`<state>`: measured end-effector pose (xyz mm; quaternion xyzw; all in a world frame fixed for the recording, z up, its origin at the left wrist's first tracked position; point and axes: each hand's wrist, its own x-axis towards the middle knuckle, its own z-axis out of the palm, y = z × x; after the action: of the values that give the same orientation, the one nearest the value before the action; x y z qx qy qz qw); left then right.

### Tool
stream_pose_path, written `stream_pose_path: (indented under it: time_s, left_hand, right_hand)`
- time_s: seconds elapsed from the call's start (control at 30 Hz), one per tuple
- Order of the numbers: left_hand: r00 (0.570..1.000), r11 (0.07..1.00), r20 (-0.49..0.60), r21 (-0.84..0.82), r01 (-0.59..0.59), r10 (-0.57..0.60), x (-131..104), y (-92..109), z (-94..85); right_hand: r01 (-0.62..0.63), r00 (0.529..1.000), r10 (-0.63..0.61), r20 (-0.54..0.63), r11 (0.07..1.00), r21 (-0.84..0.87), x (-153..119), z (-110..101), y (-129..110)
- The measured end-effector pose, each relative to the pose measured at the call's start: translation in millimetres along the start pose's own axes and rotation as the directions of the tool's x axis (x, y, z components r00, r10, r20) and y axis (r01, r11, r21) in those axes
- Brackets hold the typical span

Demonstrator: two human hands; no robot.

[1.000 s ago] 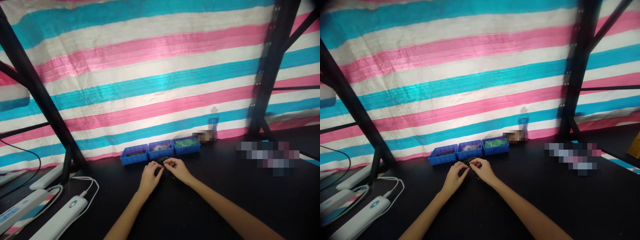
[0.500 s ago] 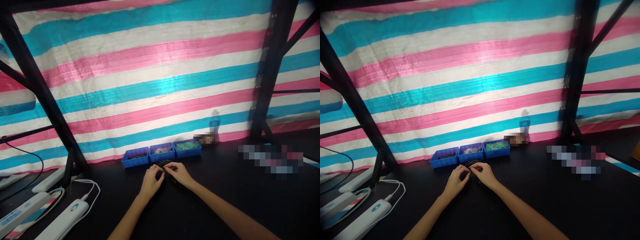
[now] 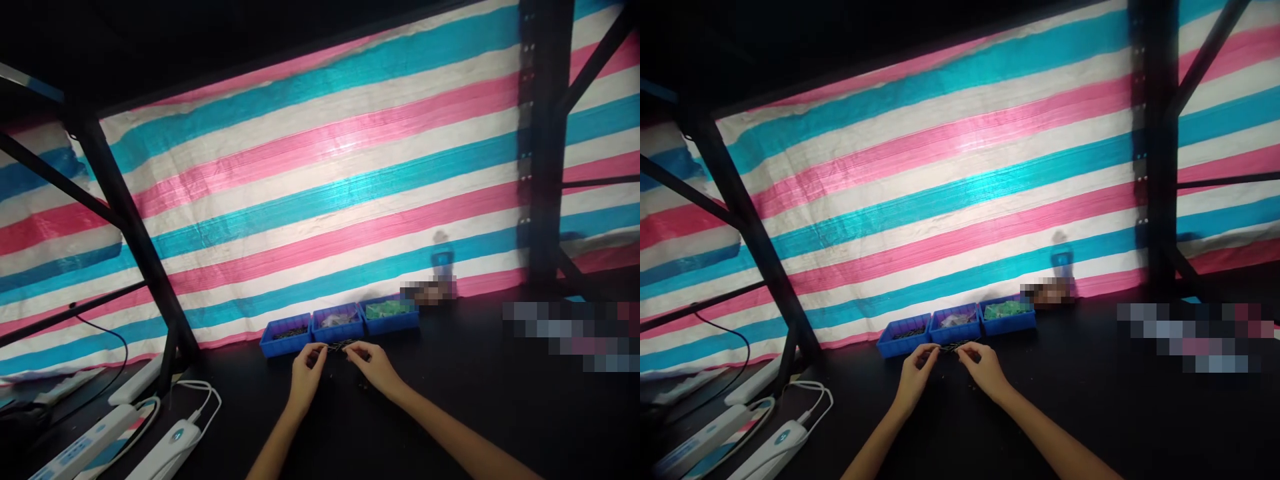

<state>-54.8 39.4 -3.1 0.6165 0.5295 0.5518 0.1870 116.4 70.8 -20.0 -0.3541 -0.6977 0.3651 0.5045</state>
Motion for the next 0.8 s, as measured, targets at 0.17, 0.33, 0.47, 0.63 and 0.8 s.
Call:
stream_pose_path:
  time_s: [0.17, 0.33, 0.47, 0.63, 0.8]
  left_hand:
    - [0.955, 0.978, -0.250, -0.171, 0.121, -0.161, 17.8, -9.6, -25.6]
    - [0.889, 0.974, -0.408, -0.169, 0.150, -0.208, 31.7, -22.1, -41.8]
    - [0.886, 0.968, -0.402, -0.192, 0.165, -0.231, 43.9, -30.4, -40.9]
    - [0.940, 0.974, -0.288, -0.183, 0.136, -0.185, 41.9, -24.6, -20.9]
    - [0.991, 0.977, 0.009, 0.162, -0.136, 0.137, 14.1, -4.8, 1.8]
  right_hand:
    - [-0.055, 0.998, 0.057, -0.041, 0.997, 0.055, 0.2, -2.5, -2.9]
    - [-0.047, 0.999, 0.047, 0.009, 0.999, 0.014, -1.9, -1.8, -0.7]
    - [-0.039, 0.999, 0.040, 0.031, 0.999, -0.023, 0.3, 0.2, 5.5]
    - [-0.063, 0.996, 0.067, 0.056, 0.996, -0.067, 0.8, 2.0, 9.7]
    - [0.021, 0.997, -0.006, 0.073, 0.978, -0.206, -4.0, 1.7, 3.4]
